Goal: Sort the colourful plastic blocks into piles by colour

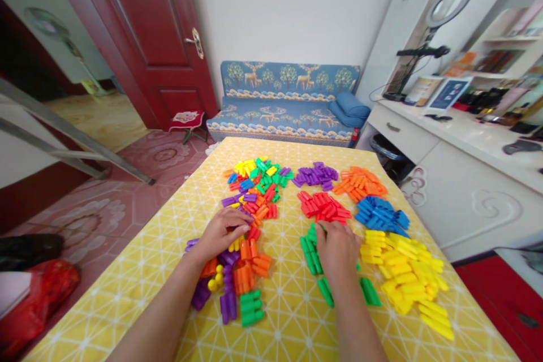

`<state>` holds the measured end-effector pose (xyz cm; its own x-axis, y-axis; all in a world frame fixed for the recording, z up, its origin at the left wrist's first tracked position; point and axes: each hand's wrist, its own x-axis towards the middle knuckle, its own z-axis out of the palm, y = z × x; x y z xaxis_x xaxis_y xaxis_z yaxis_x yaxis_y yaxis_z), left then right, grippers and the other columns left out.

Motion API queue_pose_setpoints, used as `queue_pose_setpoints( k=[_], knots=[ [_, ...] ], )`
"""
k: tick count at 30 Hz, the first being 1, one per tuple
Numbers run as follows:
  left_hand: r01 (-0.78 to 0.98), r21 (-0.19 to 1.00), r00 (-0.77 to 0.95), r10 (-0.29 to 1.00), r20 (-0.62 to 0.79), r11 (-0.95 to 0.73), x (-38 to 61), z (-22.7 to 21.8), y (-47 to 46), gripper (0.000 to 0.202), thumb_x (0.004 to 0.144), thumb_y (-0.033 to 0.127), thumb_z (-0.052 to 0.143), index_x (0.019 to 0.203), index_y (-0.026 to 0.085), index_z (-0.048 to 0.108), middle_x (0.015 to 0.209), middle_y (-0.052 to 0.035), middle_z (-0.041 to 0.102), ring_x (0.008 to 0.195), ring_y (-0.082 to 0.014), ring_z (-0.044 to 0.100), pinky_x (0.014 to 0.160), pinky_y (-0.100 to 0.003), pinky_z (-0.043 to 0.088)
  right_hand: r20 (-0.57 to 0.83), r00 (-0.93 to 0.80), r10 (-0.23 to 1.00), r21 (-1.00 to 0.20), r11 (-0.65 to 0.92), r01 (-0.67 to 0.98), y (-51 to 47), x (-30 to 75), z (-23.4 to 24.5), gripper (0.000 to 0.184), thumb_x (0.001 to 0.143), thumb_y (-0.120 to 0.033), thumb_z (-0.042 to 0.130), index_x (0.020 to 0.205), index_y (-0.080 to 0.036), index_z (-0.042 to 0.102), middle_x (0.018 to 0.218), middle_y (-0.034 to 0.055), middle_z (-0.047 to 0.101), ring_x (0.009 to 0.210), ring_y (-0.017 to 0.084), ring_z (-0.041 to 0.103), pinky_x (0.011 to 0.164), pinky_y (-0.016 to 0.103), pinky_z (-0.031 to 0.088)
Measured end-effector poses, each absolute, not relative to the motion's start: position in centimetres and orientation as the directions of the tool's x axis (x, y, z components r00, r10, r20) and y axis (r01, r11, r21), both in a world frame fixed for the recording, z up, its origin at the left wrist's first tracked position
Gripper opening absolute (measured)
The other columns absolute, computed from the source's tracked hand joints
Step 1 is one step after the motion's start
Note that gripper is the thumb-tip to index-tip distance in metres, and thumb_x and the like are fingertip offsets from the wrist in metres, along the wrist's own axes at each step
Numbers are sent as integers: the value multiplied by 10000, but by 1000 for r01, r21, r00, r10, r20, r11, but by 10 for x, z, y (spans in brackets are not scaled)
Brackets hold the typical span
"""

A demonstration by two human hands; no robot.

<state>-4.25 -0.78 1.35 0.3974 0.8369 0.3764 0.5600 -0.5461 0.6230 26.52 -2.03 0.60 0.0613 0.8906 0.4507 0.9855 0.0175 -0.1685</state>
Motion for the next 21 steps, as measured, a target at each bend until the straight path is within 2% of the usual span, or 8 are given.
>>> queue_pose_setpoints(
  k=[5, 9, 11, 13, 16, 18, 21],
  knots=[
    [547, 638, 389, 839, 380, -542, -43, 13, -7, 233, 884, 357, 551, 829, 233, 740, 989, -52, 738, 981, -207, 638, 1009, -401, 385, 464, 77, 883, -147, -9, 989, -21, 266, 2, 208, 830, -337, 568, 848, -231, 745, 816, 90, 660, 779, 248, 525, 658, 346, 313],
    [524, 657, 386, 839, 384, -542, -42, 14, -7, 257, 886, 365, 541, 804, 224, 739, 962, -63, 741, 954, -208, 648, 953, -384, 429, 522, 98, 847, -239, 36, 970, -22, 263, 7, 166, 803, -283, 576, 810, -229, 733, 892, 88, 647, 873, 272, 515, 714, 375, 349],
    [512, 665, 386, 837, 388, -544, -42, 14, -7, 259, 888, 364, 537, 806, 221, 737, 953, -65, 742, 942, -206, 651, 926, -374, 445, 560, 91, 824, -325, 118, 938, -23, 254, 9, 169, 804, -259, 562, 828, -221, 724, 925, 82, 643, 912, 265, 521, 776, 392, 381],
    [507, 666, 390, 835, 389, -547, -42, 15, -7, 252, 888, 356, 538, 812, 221, 736, 949, -64, 742, 938, -204, 652, 917, -368, 449, 546, 36, 837, -450, 257, 855, -25, 238, 10, 188, 817, -232, 535, 876, -214, 712, 949, 69, 641, 918, 235, 546, 821, 380, 419],
    [512, 660, 391, 833, 390, -549, -42, 16, -8, 231, 885, 335, 544, 820, 223, 735, 944, -59, 743, 937, -201, 650, 915, -366, 449, 423, -155, 893, -622, 410, 667, -31, 204, 4, 228, 814, -191, 522, 963, -217, 692, 1004, 57, 642, 946, 198, 584, 860, 342, 464],
    [516, 657, 390, 834, 391, -550, -42, 16, -8, 222, 884, 319, 545, 817, 225, 734, 947, -53, 742, 942, -198, 649, 918, -364, 447, 346, -261, 901, -671, 432, 602, -37, 181, -3, 329, 793, -185, 549, 1102, -226, 656, 1127, 62, 628, 1055, 209, 569, 938, 362, 450],
    [517, 652, 390, 831, 397, -554, -41, 17, -9, 208, 879, 303, 550, 824, 225, 735, 944, -50, 741, 935, -195, 651, 914, -362, 451, 303, -334, 892, -661, 450, 601, -44, 158, -10, 582, 763, -239, 617, 1334, -249, 506, 1350, 73, 517, 1236, 253, 461, 1052, 441, 362]
  ],
)
